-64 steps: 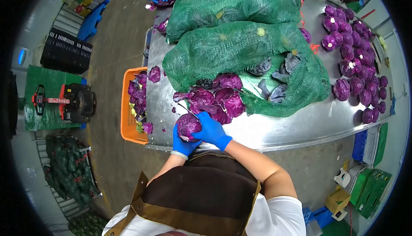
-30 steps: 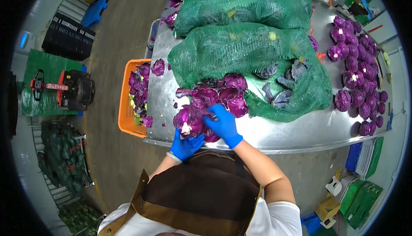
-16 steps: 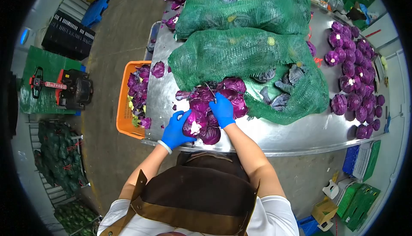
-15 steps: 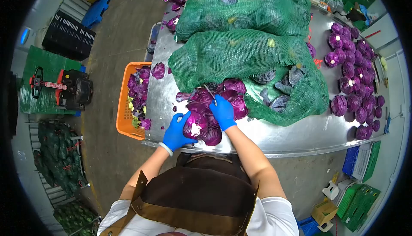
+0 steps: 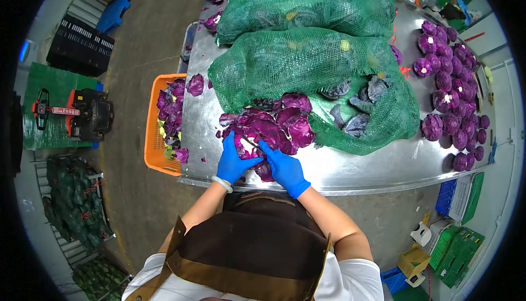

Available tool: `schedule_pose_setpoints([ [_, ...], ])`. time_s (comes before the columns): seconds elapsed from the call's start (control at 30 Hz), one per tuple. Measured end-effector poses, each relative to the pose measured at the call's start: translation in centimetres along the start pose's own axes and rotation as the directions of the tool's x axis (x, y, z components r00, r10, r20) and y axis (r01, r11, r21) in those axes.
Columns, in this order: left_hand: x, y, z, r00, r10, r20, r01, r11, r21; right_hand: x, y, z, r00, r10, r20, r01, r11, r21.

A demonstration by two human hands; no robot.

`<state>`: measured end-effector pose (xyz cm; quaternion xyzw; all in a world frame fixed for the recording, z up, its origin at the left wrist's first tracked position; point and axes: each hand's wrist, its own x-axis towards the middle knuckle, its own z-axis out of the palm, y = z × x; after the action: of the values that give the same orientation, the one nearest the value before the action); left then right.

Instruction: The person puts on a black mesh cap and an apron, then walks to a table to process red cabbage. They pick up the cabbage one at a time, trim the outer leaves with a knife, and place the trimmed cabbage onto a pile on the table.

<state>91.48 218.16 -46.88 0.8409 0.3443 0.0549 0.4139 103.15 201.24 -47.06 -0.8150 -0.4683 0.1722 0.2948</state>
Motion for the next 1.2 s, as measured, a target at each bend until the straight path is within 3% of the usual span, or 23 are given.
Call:
schedule_pose_setpoints([
  [0.23, 0.6, -0.5, 0.2, 0.998, -0.026, 0.051, 0.022, 0.997, 0.069, 2.3, 0.5, 0.9, 0.999, -0.048, 0.022, 0.051, 0.976, -0.212],
  [0.3, 0.7, -0.5, 0.4, 0.999, -0.033, 0.038, 0.033, 0.999, 0.003, 3.1, 0.8, 1.1, 0.997, -0.071, 0.029, 0.077, 0.956, -0.283],
  [0.4, 0.4, 0.0, 0.9, 0.999, -0.043, 0.023, 0.042, 0.999, 0.031, 4.6, 0.5, 2.0, 0.998, 0.066, 0.024, -0.058, 0.968, -0.244],
  [0.43, -0.2, 0.2, 1.2, 1.0, -0.014, 0.005, 0.013, 0.996, 0.083, 5.8, 0.4, 1.3, 0.976, 0.182, -0.123, -0.178, 0.983, 0.037],
  [0.47, -0.9, 0.3, 1.5, 1.0, 0.015, -0.012, -0.014, 0.99, 0.137, 6.9, 1.9, 1.7, 0.958, 0.272, -0.088, -0.265, 0.961, 0.08],
  [0.5, -1.5, 0.5, 1.8, 0.999, 0.018, -0.041, -0.013, 0.992, 0.127, 7.0, 2.7, 2.3, 0.968, 0.24, -0.067, -0.233, 0.967, 0.104],
  [0.6, -2.4, -3.6, 1.1, 0.995, 0.095, 0.001, -0.094, 0.986, -0.137, 6.2, 1.7, 2.7, 0.982, 0.19, -0.016, -0.183, 0.964, 0.191],
  [0.67, -4.1, -4.6, -0.3, 0.993, 0.118, -0.003, -0.117, 0.974, -0.195, 6.5, 2.1, 3.5, 0.961, 0.275, -0.011, -0.264, 0.933, 0.245],
  [0.73, -5.2, -9.5, 0.1, 0.987, -0.006, 0.161, 0.026, 0.992, -0.125, 7.3, 3.8, 4.9, 0.914, 0.402, -0.055, -0.372, 0.884, 0.285],
  [0.8, -6.5, -10.3, 0.7, 0.979, 0.173, 0.103, -0.185, 0.976, 0.113, 8.2, 4.8, 4.7, 0.935, 0.337, -0.109, -0.307, 0.924, 0.226],
  [0.83, -6.5, -7.6, 0.3, 0.989, 0.145, 0.019, -0.141, 0.98, -0.141, 8.2, 4.7, 4.0, 0.952, 0.289, -0.098, -0.27, 0.948, 0.168],
  [0.93, -4.3, -5.0, -0.6, 0.961, -0.228, -0.155, 0.123, 0.856, -0.502, 5.8, 2.3, 3.8, 0.97, 0.204, -0.131, -0.188, 0.975, 0.121],
  [0.97, -2.7, -4.1, -1.2, 0.948, -0.061, -0.313, -0.051, 0.94, -0.338, 5.3, 1.2, 3.9, 0.966, 0.207, -0.155, -0.188, 0.974, 0.127],
  [1.0, -1.2, -2.8, -1.8, 0.96, -0.033, -0.276, -0.051, 0.956, -0.29, 5.0, 0.5, 4.1, 0.962, 0.206, -0.18, -0.184, 0.974, 0.133],
  [1.03, 0.4, -3.2, -1.0, 0.959, 0.077, -0.273, -0.134, 0.972, -0.195, 4.7, 0.3, 4.7, 0.958, 0.153, -0.242, -0.111, 0.978, 0.18],
  [1.07, 1.7, -3.7, 0.2, 0.949, 0.185, -0.253, -0.215, 0.972, -0.097, 4.8, 0.4, 5.0, 0.955, 0.178, -0.238, -0.134, 0.972, 0.191],
  [1.13, 2.8, -2.6, 2.4, 0.934, 0.18, -0.308, -0.181, 0.983, 0.027, 5.2, 1.0, 5.1, 0.94, 0.242, -0.239, -0.191, 0.957, 0.218],
  [1.17, 2.7, -0.6, 2.2, 0.956, 0.156, -0.247, -0.127, 0.984, 0.127, 5.8, 1.8, 4.4, 0.929, 0.335, -0.159, -0.291, 0.925, 0.246],
  [1.2, 2.7, 0.1, 2.3, 0.963, 0.132, -0.236, -0.099, 0.984, 0.147, 6.2, 2.6, 4.5, 0.922, 0.344, -0.176, -0.295, 0.921, 0.255],
])
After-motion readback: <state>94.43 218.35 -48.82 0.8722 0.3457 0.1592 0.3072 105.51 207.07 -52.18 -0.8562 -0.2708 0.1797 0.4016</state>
